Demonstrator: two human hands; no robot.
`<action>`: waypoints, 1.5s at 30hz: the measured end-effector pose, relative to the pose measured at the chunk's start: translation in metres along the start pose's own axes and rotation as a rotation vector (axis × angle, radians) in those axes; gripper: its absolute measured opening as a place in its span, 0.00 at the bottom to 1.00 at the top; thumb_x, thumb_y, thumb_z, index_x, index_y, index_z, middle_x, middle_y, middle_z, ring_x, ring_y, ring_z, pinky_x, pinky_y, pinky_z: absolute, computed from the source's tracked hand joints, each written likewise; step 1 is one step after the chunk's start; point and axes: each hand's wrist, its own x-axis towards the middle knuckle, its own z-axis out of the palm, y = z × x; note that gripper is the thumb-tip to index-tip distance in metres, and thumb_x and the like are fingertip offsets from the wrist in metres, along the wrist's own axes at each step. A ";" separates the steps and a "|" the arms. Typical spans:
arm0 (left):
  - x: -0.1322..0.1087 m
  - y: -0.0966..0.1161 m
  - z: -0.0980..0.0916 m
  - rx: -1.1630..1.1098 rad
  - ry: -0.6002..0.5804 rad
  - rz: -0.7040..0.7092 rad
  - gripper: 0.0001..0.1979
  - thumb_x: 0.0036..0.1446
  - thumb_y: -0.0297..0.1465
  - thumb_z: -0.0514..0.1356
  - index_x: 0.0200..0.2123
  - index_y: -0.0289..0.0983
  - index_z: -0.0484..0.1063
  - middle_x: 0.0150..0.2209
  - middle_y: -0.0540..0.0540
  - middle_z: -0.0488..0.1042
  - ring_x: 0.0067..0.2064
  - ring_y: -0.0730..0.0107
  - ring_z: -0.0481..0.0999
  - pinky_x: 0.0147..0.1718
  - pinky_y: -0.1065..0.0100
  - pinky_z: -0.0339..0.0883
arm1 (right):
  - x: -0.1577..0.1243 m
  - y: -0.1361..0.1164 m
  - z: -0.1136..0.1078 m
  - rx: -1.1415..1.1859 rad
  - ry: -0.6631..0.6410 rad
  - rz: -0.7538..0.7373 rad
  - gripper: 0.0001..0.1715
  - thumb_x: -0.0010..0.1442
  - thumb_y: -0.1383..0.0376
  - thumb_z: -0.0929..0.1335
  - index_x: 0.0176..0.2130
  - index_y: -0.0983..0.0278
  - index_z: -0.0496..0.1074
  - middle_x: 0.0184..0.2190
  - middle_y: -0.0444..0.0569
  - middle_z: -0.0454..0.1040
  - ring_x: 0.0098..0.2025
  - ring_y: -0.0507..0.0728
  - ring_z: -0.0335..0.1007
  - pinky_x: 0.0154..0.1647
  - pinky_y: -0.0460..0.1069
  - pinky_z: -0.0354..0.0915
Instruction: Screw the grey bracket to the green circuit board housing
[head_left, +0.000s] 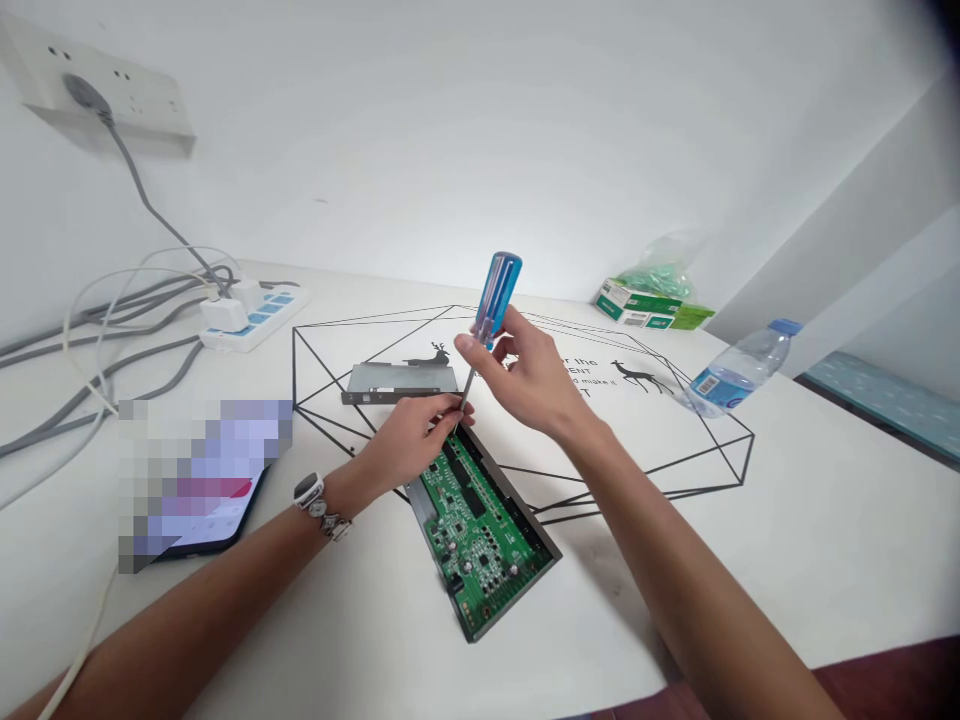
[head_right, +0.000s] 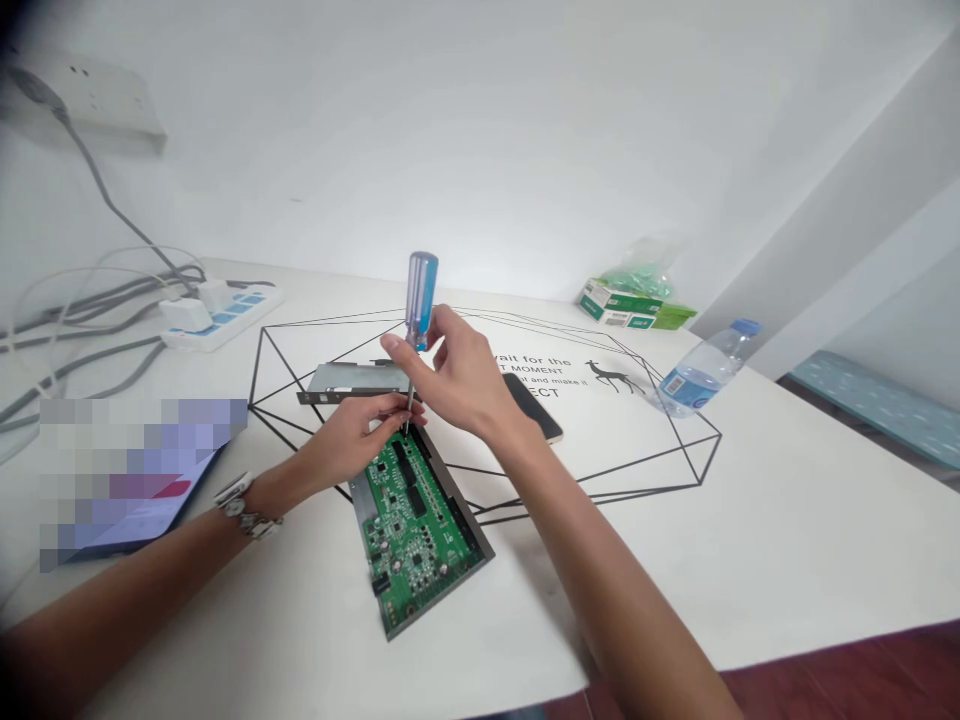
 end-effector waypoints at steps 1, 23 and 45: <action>0.000 0.000 -0.001 0.006 -0.004 0.002 0.15 0.67 0.33 0.51 0.45 0.38 0.77 0.44 0.47 0.82 0.47 0.62 0.79 0.50 0.62 0.69 | 0.001 -0.001 -0.005 0.023 -0.101 -0.014 0.18 0.66 0.50 0.65 0.39 0.61 0.72 0.33 0.46 0.73 0.29 0.52 0.63 0.30 0.49 0.59; -0.011 0.008 -0.055 0.125 -0.091 0.001 0.09 0.60 0.37 0.62 0.35 0.38 0.80 0.30 0.51 0.81 0.32 0.71 0.76 0.36 0.69 0.67 | 0.000 -0.021 0.016 0.290 -0.076 0.015 0.20 0.63 0.48 0.68 0.45 0.61 0.70 0.31 0.45 0.71 0.28 0.52 0.71 0.25 0.48 0.66; -0.018 0.009 -0.061 0.212 -0.116 -0.075 0.08 0.59 0.35 0.62 0.31 0.38 0.77 0.27 0.51 0.80 0.30 0.71 0.77 0.34 0.69 0.66 | 0.002 -0.021 0.020 0.339 -0.204 0.015 0.20 0.62 0.49 0.69 0.43 0.63 0.71 0.32 0.45 0.73 0.28 0.51 0.73 0.32 0.49 0.73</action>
